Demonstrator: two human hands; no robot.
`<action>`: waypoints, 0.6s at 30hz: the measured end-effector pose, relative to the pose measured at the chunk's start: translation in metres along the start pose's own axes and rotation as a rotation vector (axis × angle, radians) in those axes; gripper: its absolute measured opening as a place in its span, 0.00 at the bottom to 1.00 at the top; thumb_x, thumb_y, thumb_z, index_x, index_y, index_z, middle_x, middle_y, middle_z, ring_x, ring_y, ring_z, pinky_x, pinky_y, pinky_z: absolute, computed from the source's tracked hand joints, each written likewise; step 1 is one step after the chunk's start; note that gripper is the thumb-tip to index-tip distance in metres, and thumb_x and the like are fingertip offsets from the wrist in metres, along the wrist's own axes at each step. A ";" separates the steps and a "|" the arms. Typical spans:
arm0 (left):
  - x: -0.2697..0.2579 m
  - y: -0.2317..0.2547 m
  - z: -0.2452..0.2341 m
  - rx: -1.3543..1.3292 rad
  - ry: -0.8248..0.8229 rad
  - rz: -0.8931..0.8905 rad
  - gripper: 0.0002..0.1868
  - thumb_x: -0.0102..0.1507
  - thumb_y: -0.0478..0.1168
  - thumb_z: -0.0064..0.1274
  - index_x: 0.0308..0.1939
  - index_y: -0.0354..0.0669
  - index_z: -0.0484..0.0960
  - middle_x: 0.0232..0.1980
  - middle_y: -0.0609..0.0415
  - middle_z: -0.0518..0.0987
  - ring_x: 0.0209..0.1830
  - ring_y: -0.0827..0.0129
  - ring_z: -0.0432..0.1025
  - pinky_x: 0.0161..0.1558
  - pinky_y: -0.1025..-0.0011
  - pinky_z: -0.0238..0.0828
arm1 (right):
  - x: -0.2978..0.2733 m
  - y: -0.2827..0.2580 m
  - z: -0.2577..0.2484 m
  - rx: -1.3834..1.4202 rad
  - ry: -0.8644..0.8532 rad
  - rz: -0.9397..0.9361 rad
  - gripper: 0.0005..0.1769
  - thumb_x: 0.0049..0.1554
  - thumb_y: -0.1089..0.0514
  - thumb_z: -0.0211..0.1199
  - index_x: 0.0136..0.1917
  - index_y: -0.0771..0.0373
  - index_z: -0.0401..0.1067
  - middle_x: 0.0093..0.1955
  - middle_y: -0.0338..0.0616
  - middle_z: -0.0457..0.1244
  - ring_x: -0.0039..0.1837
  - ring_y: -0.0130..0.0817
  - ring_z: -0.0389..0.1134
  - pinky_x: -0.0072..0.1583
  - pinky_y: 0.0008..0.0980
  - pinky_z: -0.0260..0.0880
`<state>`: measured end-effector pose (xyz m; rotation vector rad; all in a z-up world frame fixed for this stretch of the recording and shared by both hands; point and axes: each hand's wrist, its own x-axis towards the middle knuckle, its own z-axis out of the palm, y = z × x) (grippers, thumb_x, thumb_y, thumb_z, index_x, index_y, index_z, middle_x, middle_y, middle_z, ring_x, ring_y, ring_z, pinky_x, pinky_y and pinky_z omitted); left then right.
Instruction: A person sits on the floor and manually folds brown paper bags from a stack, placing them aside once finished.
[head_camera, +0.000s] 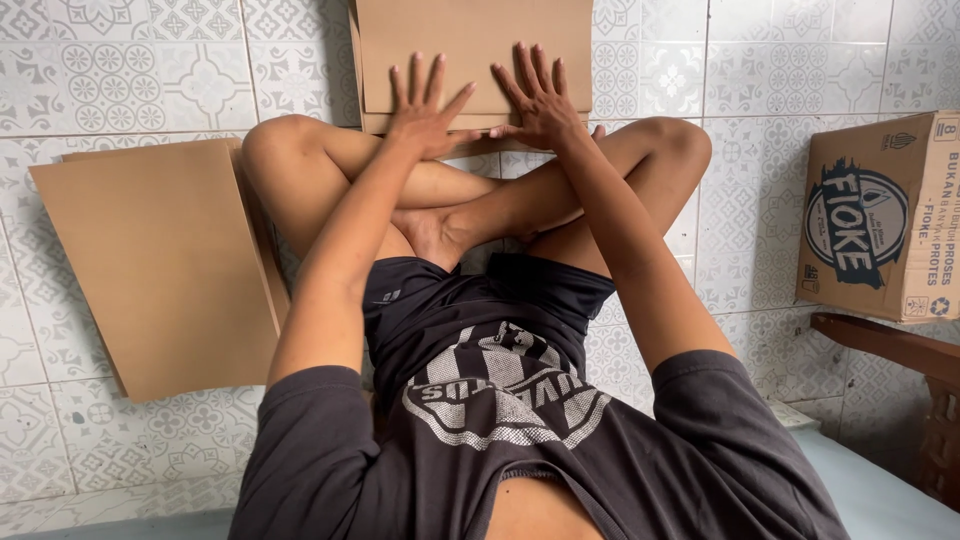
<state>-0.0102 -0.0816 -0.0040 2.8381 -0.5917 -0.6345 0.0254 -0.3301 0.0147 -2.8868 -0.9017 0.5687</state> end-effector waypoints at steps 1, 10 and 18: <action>0.005 0.017 -0.001 -0.023 0.004 -0.001 0.51 0.61 0.81 0.14 0.84 0.67 0.38 0.84 0.45 0.23 0.77 0.39 0.11 0.68 0.29 0.04 | 0.001 0.002 0.003 -0.008 0.016 0.005 0.66 0.49 0.09 0.38 0.88 0.44 0.31 0.88 0.52 0.22 0.85 0.54 0.16 0.79 0.68 0.17; 0.018 0.087 -0.010 -0.130 0.011 -0.011 0.50 0.66 0.78 0.10 0.82 0.54 0.24 0.83 0.41 0.22 0.80 0.49 0.13 0.76 0.46 0.08 | 0.007 0.022 0.020 0.040 0.037 0.012 0.63 0.56 0.18 0.55 0.88 0.47 0.29 0.89 0.42 0.21 0.86 0.48 0.17 0.82 0.63 0.18; -0.015 -0.057 0.007 -0.032 -0.087 -0.136 0.51 0.63 0.79 0.23 0.84 0.60 0.41 0.85 0.56 0.25 0.82 0.58 0.14 0.77 0.47 0.15 | 0.008 0.010 0.009 0.092 0.057 0.046 0.54 0.63 0.17 0.39 0.88 0.46 0.30 0.89 0.42 0.24 0.87 0.44 0.19 0.82 0.59 0.18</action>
